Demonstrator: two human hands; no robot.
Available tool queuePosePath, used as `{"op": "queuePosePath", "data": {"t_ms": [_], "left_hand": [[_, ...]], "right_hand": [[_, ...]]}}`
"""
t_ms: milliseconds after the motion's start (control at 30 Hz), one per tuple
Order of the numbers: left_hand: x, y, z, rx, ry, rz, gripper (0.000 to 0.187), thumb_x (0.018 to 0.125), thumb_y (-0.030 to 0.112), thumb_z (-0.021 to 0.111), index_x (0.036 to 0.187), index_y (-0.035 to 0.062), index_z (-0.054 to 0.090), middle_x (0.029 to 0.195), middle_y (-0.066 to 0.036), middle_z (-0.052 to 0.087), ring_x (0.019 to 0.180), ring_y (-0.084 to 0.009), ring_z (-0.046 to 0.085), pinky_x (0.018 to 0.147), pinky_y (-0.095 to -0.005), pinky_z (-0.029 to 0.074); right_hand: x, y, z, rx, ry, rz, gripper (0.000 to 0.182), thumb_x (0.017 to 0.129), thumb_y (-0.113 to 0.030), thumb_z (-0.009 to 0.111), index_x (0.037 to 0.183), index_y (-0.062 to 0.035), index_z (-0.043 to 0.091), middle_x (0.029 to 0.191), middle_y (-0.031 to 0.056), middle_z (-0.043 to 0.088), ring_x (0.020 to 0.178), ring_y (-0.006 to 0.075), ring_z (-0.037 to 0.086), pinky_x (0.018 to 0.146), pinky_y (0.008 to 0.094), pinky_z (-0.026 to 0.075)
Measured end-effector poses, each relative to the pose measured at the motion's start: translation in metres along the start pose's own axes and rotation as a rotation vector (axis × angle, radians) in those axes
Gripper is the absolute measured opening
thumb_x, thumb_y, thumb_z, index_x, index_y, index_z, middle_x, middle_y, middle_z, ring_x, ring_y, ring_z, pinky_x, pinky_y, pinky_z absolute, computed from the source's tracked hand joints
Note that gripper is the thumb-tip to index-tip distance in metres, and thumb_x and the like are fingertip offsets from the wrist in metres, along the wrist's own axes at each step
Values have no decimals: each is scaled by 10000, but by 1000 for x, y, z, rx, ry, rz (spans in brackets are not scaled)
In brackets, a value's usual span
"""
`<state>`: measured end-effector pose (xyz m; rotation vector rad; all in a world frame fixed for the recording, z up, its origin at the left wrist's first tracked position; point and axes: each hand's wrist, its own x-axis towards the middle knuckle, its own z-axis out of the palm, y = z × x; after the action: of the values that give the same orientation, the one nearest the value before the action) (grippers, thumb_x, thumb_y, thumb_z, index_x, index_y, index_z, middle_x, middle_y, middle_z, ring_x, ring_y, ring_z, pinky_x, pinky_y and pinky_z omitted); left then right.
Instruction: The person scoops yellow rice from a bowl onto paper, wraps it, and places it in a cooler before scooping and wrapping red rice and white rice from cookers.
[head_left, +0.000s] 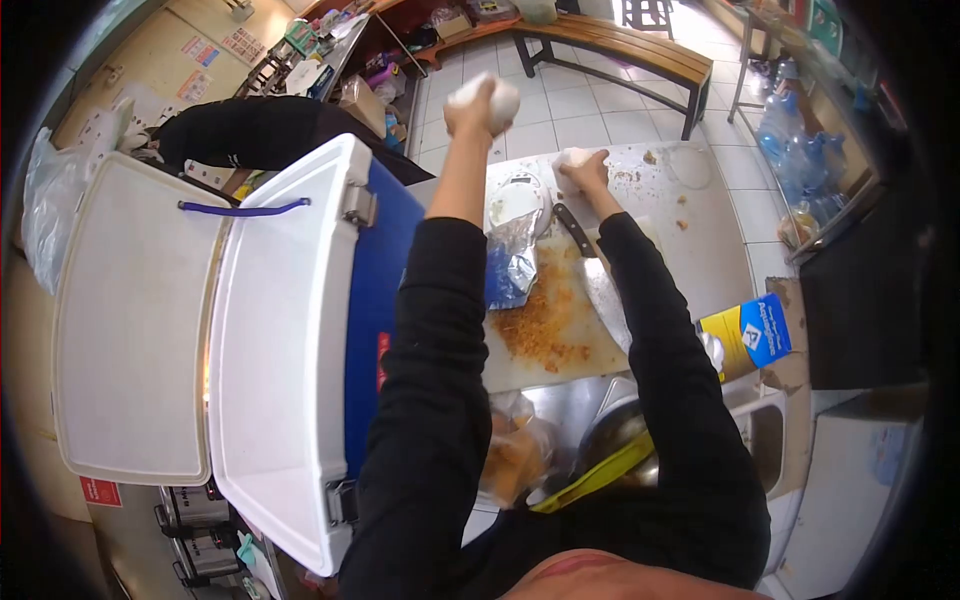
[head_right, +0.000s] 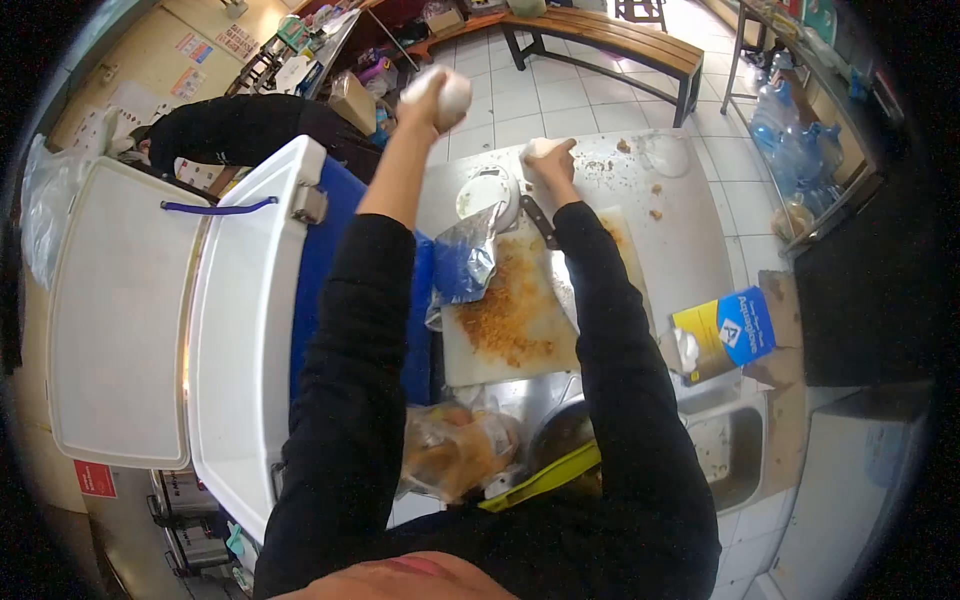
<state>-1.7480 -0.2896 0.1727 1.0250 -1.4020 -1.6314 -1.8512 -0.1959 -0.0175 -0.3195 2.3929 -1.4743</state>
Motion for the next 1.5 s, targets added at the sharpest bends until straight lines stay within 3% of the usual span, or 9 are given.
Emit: {"op": "queuePosePath", "data": {"t_ms": [133, 200, 367, 533, 633, 833, 1167, 1400, 1500], "left_hand": [[56, -127, -31, -9, 456, -19, 773, 561, 374, 785, 1161, 65, 407, 1115, -159, 494, 957, -336, 534, 657, -498, 511], [71, -164, -63, 549, 565, 106, 869, 528, 522, 742, 1155, 36, 386, 1117, -209, 489, 980, -368, 514, 802, -446, 462], [70, -201, -88, 370, 716, -292, 928, 641, 539, 648, 1286, 25, 223, 1181, -259, 417, 1046, -368, 467, 846, -439, 401], [53, -173, -99, 1441, 390, 153, 693, 758, 313, 573, 1325, 125, 220, 1298, -262, 245, 1145, -379, 355, 870, -455, 382], [77, -124, -71, 1511, -5, 277, 339, 733, 274, 570, 939, 7, 537, 965, -202, 532, 889, -345, 533, 738, -438, 434], [-62, 61, -102, 1540, -88, 890, 280, 728, 279, 577, 855, 31, 548, 895, -154, 554, 837, -288, 545, 718, -398, 439], [-400, 210, -429, 1610, 82, 1564, 217, 720, 287, 591, 717, 71, 565, 779, -74, 590, 751, -193, 566, 685, -330, 447], [-581, 119, -749, 1398, 462, 1550, 173, 744, 237, 582, 641, 98, 581, 696, -42, 597, 654, -150, 560, 665, -300, 448], [-657, 53, -870, 1113, 695, 1019, 159, 804, 233, 544, 816, 83, 596, 723, -49, 604, 675, -150, 568, 666, -279, 442]], "right_hand": [[-5, 2, -2, -26, -129, -228, 980, 541, -358, 755, 1174, 72, 142, 957, 302, 535, 880, 392, 560, 782, 402, 462], [-5, 5, -7, -74, -172, -293, 997, 552, -397, 739, 1189, 68, 129, 946, 298, 540, 887, 409, 551, 787, 399, 457], [-8, 24, -16, -440, -248, -242, 895, 633, -560, 600, 1215, 49, 299, 1169, 292, 398, 1142, 421, 330, 934, 489, 294], [-4, 28, -10, -785, -145, -408, 725, 731, -586, 480, 1143, 11, 473, 1263, 234, 342, 1179, 400, 275, 954, 543, 207], [15, 21, -6, -897, -221, -474, 773, 759, -597, 442, 1259, -15, 350, 1253, 233, 385, 1213, 367, 287, 985, 489, 217], [5, -94, -75, -710, 71, -997, 674, 787, -492, 497, 1235, -8, 362, 1183, 209, 443, 1082, 336, 432, 933, 450, 304], [-205, -131, -178, -398, 295, -1012, 547, 791, -410, 517, 1158, -14, 431, 1089, 175, 493, 965, 289, 492, 819, 396, 385], [-494, -130, -73, 116, 21, -1072, 459, 794, -353, 532, 1103, -18, 479, 1023, 151, 527, 884, 256, 534, 740, 358, 443], [-623, -115, 20, 265, -408, -971, 422, 795, -329, 538, 1080, -20, 500, 995, 140, 542, 849, 242, 552, 706, 341, 467]]}}
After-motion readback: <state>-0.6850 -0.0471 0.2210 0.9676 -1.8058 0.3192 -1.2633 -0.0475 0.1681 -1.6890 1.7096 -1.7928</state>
